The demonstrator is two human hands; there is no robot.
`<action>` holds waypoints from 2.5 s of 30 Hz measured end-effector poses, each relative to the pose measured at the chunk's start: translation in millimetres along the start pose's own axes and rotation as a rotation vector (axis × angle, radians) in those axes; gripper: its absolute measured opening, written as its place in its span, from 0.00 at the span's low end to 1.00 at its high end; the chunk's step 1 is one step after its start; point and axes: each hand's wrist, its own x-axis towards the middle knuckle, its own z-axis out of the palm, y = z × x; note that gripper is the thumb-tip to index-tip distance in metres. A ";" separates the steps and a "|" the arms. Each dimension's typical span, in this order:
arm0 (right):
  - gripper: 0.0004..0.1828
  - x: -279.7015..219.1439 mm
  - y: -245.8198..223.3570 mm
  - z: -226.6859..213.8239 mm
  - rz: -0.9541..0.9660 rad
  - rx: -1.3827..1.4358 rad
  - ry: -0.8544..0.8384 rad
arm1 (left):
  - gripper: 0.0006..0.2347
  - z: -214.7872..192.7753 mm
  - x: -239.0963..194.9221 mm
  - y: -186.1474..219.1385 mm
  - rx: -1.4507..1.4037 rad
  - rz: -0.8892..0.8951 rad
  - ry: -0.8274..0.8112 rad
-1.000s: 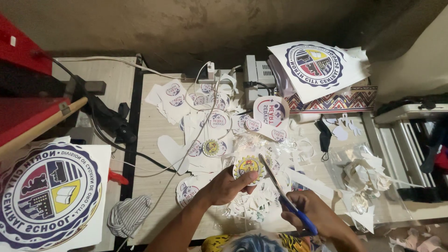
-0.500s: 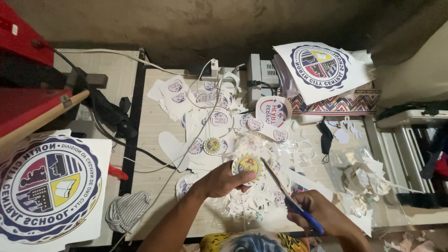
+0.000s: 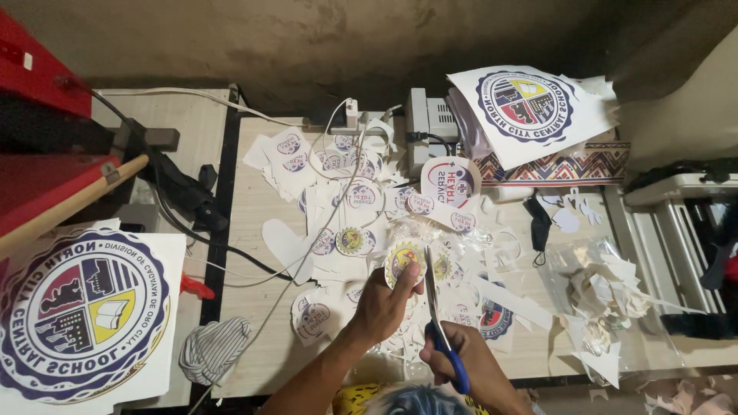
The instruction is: The person uses scissors to cut out circular logo stickers from a printed sheet. They hold the sheet with the left hand and carefully trim around the edges of each sticker, placing the finished pieces on the table.
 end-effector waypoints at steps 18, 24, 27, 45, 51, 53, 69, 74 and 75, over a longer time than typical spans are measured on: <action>0.13 3.0 -10.3 -9.6 -0.184 0.008 -0.105 | 0.25 -4.2 -9.8 13.4 0.202 0.046 -0.153; 0.12 0.9 -8.3 -16.3 -0.143 0.009 -0.084 | 0.24 -5.0 -11.4 17.5 0.204 0.081 -0.174; 0.12 -2.1 -9.2 -20.9 -0.114 -0.015 -0.064 | 0.25 -6.5 -11.4 19.2 0.186 0.088 -0.189; 0.09 -12.1 -11.6 -52.1 0.022 -0.203 -0.073 | 0.22 -21.9 -8.5 26.9 0.143 -0.050 -0.375; 0.08 -12.8 -10.6 -59.5 -0.078 -0.233 -0.103 | 0.20 -28.1 -9.7 27.7 0.076 -0.031 -0.439; 0.11 -13.8 -14.7 -61.6 -0.087 -0.294 -0.132 | 0.20 -30.6 -9.2 27.2 0.061 0.007 -0.464; 0.14 -20.2 -24.6 -71.4 0.149 -0.183 -0.098 | 0.18 -41.6 -2.1 9.5 -0.085 -0.201 -0.560; 0.11 -16.3 -15.7 -83.5 -0.021 -0.131 -0.247 | 0.19 -45.6 1.3 12.6 -0.033 -0.177 -0.620; 0.11 -15.4 -14.9 -83.9 -0.020 -0.129 -0.245 | 0.19 -46.2 1.6 13.2 -0.033 -0.178 -0.623</action>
